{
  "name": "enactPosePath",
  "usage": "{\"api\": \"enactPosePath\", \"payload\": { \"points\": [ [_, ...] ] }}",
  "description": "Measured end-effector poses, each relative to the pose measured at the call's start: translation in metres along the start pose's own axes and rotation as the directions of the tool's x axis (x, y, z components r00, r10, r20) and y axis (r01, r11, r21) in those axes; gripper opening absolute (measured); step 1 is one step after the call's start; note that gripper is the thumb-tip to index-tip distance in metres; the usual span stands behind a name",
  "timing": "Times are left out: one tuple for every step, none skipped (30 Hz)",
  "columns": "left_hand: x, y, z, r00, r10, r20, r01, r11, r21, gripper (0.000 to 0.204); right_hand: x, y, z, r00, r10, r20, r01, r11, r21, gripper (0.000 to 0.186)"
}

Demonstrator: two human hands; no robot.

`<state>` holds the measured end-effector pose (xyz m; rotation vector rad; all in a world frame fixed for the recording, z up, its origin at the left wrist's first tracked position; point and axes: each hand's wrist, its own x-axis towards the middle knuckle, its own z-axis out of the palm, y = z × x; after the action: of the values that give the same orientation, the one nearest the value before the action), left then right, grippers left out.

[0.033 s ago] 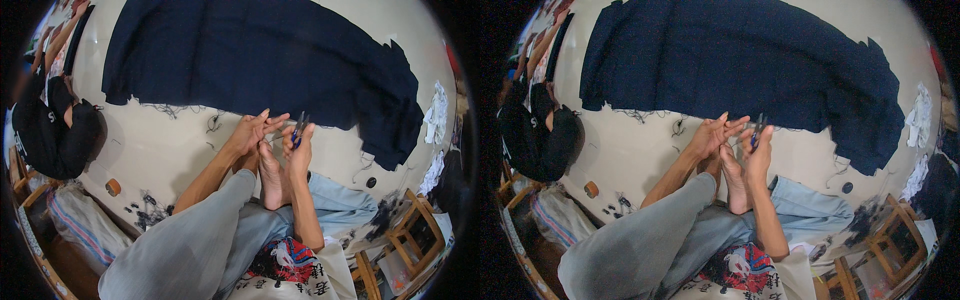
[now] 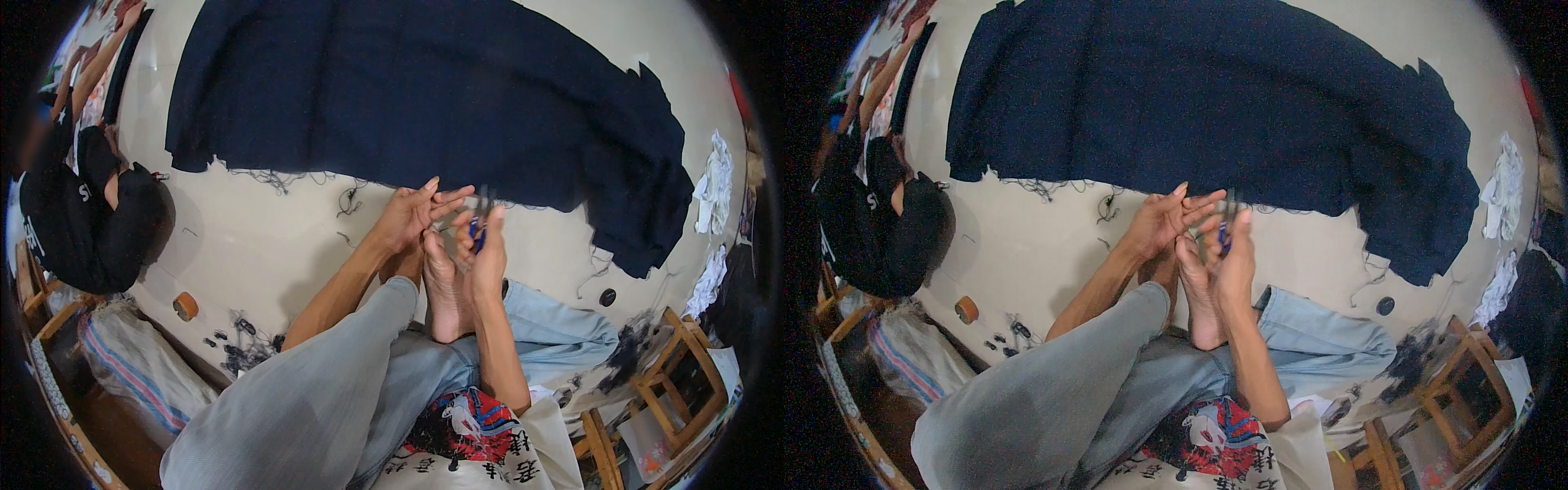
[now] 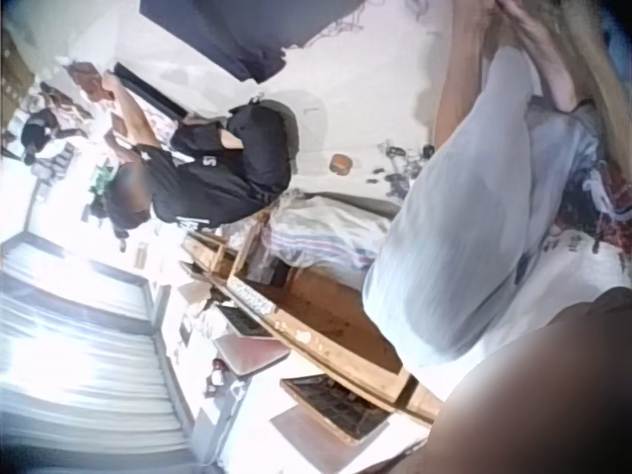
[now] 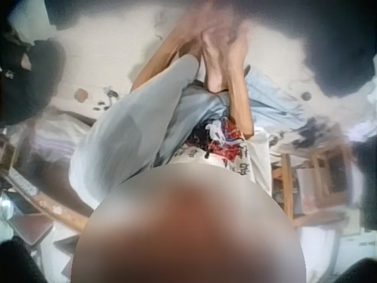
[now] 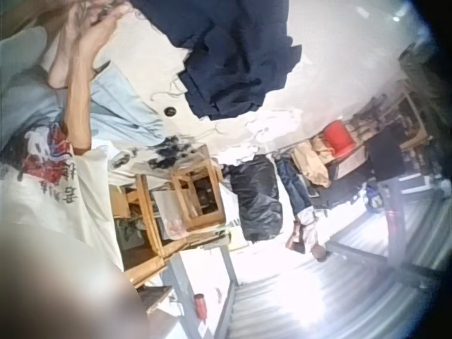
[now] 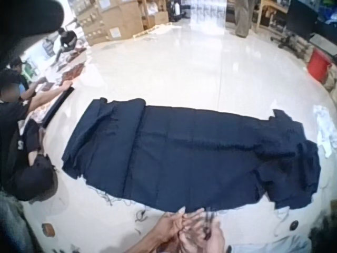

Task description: The person sits on the floor and uses shears to cut a large piece of dark blue fabric. They repeatedly smooth the fabric, align the edges, and make cuts along the length of the material. The person also removes loose threads from the cut edges.

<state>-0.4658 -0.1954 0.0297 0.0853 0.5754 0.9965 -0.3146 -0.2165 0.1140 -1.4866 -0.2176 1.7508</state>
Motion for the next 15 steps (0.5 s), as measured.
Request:
{"api": "enactPosePath", "payload": {
  "points": [
    [0.000, 0.001, -0.001, 1.000, -0.018, 0.011, 0.019, 0.999, -0.027, 0.033, -0.006, 0.001, 0.001, 0.991, 0.107, 0.082, -0.113, 0.991, 0.073, 0.057],
    [-0.001, 0.002, -0.001, 0.999, -0.032, 0.027, 0.033, 0.998, -0.050, 0.033, -0.008, 0.002, 0.000, 0.955, 0.253, 0.154, -0.272, 0.955, 0.118, 0.059],
    [-0.001, 0.003, 0.000, 0.999, -0.025, 0.044, 0.022, 0.999, 0.049, 0.039, -0.008, 0.003, 0.000, 0.965, 0.221, 0.142, -0.239, 0.963, 0.122, 0.057],
    [-0.002, 0.004, 0.001, 0.998, -0.066, 0.005, 0.065, 0.996, 0.061, 0.040, -0.007, 0.003, 0.000, 0.970, 0.204, 0.132, -0.219, 0.970, 0.106, 0.057],
    [-0.003, 0.005, 0.002, 0.994, -0.104, -0.018, 0.105, 0.991, 0.078, 0.041, -0.004, 0.003, -0.001, 0.966, 0.218, 0.140, -0.230, 0.971, 0.071, 0.056],
    [-0.004, 0.006, 0.003, 0.992, -0.125, -0.016, 0.125, 0.989, 0.076, 0.043, -0.001, 0.002, -0.002, 0.972, 0.190, 0.140, -0.197, 0.980, 0.034, 0.056],
    [-0.005, 0.006, 0.004, 0.990, -0.130, -0.052, 0.136, 0.982, 0.128, 0.044, 0.001, 0.002, -0.002, 0.964, 0.224, 0.143, -0.226, 0.974, 0.002, 0.054],
    [-0.007, 0.006, 0.004, 0.991, -0.119, -0.061, 0.128, 0.979, 0.161, 0.045, 0.002, 0.001, -0.003, 0.952, 0.254, 0.169, -0.256, 0.967, -0.009, 0.054],
    [-0.007, 0.006, 0.004, 0.995, -0.092, -0.048, 0.099, 0.978, 0.184, 0.046, 0.002, 0.002, -0.002, 0.953, 0.257, 0.164, -0.256, 0.966, -0.026, 0.054],
    [-0.007, 0.005, 0.003, 0.993, -0.106, -0.054, 0.114, 0.979, 0.167, 0.045, 0.002, 0.002, -0.002, 0.946, 0.287, 0.148, -0.281, 0.958, -0.057, 0.053],
    [-0.006, 0.004, 0.002, 0.994, -0.105, -0.040, 0.109, 0.984, 0.140, 0.045, 0.002, 0.003, -0.001, 0.959, 0.243, 0.143, -0.240, 0.970, -0.038, 0.053],
    [-0.005, 0.002, 0.000, 0.995, -0.097, 0.000, 0.097, 0.990, 0.100, 0.045, 0.001, 0.005, 0.000, 0.966, 0.225, 0.129, -0.223, 0.974, -0.032, 0.053],
    [-0.005, 0.002, -0.003, 0.992, -0.123, -0.010, 0.123, 0.986, 0.112, 0.044, 0.002, 0.006, 0.001, 0.971, 0.202, 0.126, -0.199, 0.979, -0.035, 0.053],
    [-0.003, 0.002, -0.007, 0.990, -0.144, 0.005, 0.142, 0.984, 0.111, 0.044, 0.003, 0.007, 0.002, 0.970, 0.213, 0.121, -0.213, 0.977, -0.011, 0.052],
    [-0.003, 0.001, -0.010, 0.987, -0.159, 0.018, 0.156, 0.982, 0.110, 0.045, 0.003, 0.008, 0.002, 0.968, 0.218, 0.126, -0.220, 0.975, 0.005, 0.052]
  ]
}}
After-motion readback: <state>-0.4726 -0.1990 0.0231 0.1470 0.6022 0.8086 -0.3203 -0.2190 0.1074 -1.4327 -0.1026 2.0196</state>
